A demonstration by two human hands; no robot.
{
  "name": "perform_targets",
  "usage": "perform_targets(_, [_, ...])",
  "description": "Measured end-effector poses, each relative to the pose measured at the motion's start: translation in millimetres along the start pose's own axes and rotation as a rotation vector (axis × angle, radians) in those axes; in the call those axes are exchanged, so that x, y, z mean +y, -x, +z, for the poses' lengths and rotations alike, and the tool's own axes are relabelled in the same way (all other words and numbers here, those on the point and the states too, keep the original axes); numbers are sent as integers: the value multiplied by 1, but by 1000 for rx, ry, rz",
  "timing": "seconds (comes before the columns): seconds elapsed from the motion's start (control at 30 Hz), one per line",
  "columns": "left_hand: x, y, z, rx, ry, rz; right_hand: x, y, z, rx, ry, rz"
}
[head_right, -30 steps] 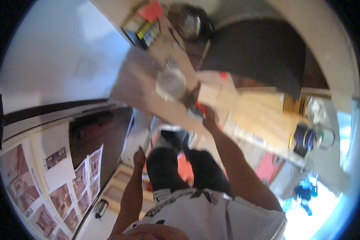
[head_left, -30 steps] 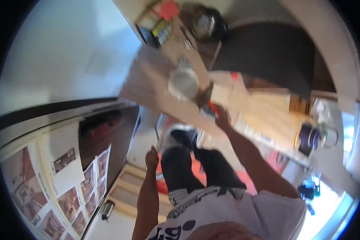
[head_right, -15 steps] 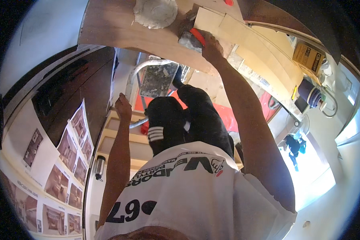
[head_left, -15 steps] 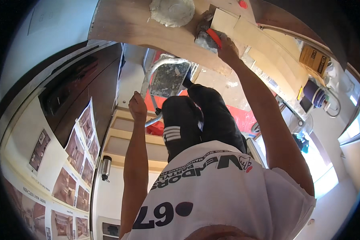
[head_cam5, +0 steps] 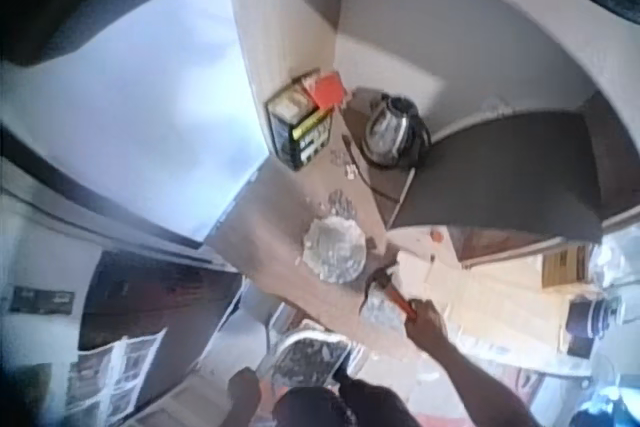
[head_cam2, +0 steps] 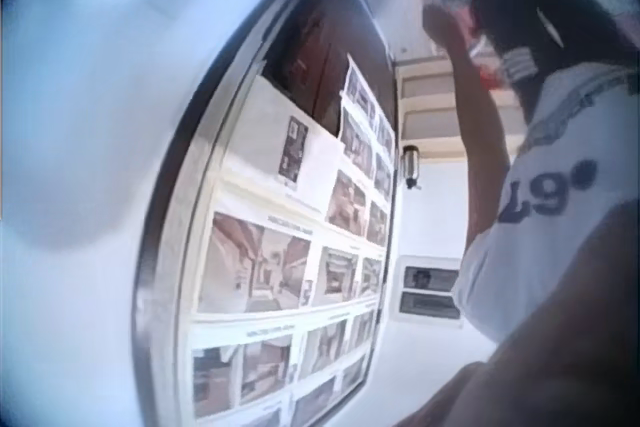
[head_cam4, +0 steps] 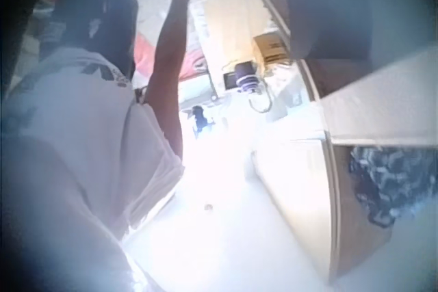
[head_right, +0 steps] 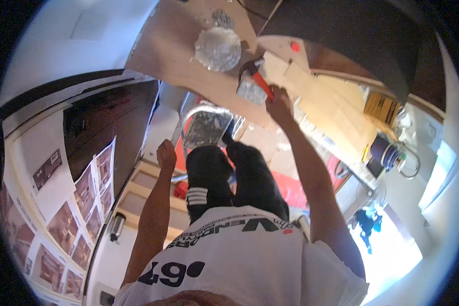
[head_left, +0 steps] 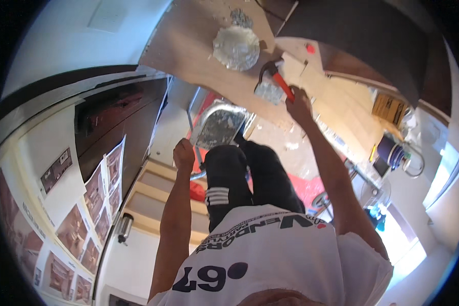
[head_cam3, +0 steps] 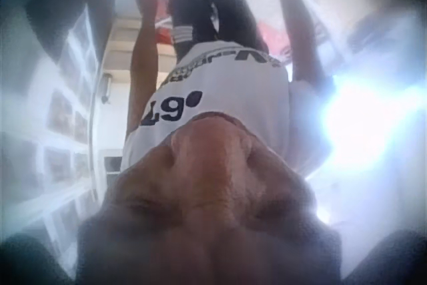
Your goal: The person walks through a renovation site, climbs a stepladder, and installs white cabinet panels into an overhead cabinet frame. They use a hammer to tap the panels into place and adjust their fit.
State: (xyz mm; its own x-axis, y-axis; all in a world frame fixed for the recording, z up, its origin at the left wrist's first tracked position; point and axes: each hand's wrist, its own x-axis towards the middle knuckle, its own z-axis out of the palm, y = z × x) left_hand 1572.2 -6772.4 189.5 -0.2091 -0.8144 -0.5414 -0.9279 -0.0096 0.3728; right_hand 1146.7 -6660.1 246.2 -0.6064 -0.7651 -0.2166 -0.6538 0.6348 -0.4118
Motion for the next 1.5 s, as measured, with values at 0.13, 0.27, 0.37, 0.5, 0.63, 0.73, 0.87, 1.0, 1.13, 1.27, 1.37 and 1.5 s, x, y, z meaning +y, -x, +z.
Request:
perform_targets(0.13, [-1,-1,4,-18,38,-7,-34,34,-39,81,-270,60])
perform_targets(0.27, [-6,-8,17,36,-51,120,-37,51,-45,143,-258,-53])
perform_targets(0.37, [6,-1,0,35,-170,108,-32,54,-66,-91,-397,223])
perform_targets(0.5, [21,5,-10,101,23,-54,-20,74,-62,-60,-330,211])
perform_targets(0.63, [4,0,-2,111,-41,-119,-5,100,-45,-84,-342,291])
perform_targets(0.73, [-15,-4,12,33,-230,-73,6,118,-48,-90,-328,333])
perform_targets(0.87, [-194,-23,62,501,-1123,666,29,135,-58,-112,-382,221])
perform_targets(1.0, [-135,-44,36,117,-930,433,53,150,-68,-15,-326,-90])
perform_targets(1.13, [-80,-43,13,229,-828,382,78,197,-32,145,-236,-71])
perform_targets(1.27, [-54,-36,2,347,-877,416,92,245,-16,93,-371,150])
perform_targets(1.37, [-26,-21,-5,379,-909,430,119,307,-10,174,-415,184])
perform_targets(1.5, [-15,-21,-16,290,-815,433,159,396,-7,526,-298,397])
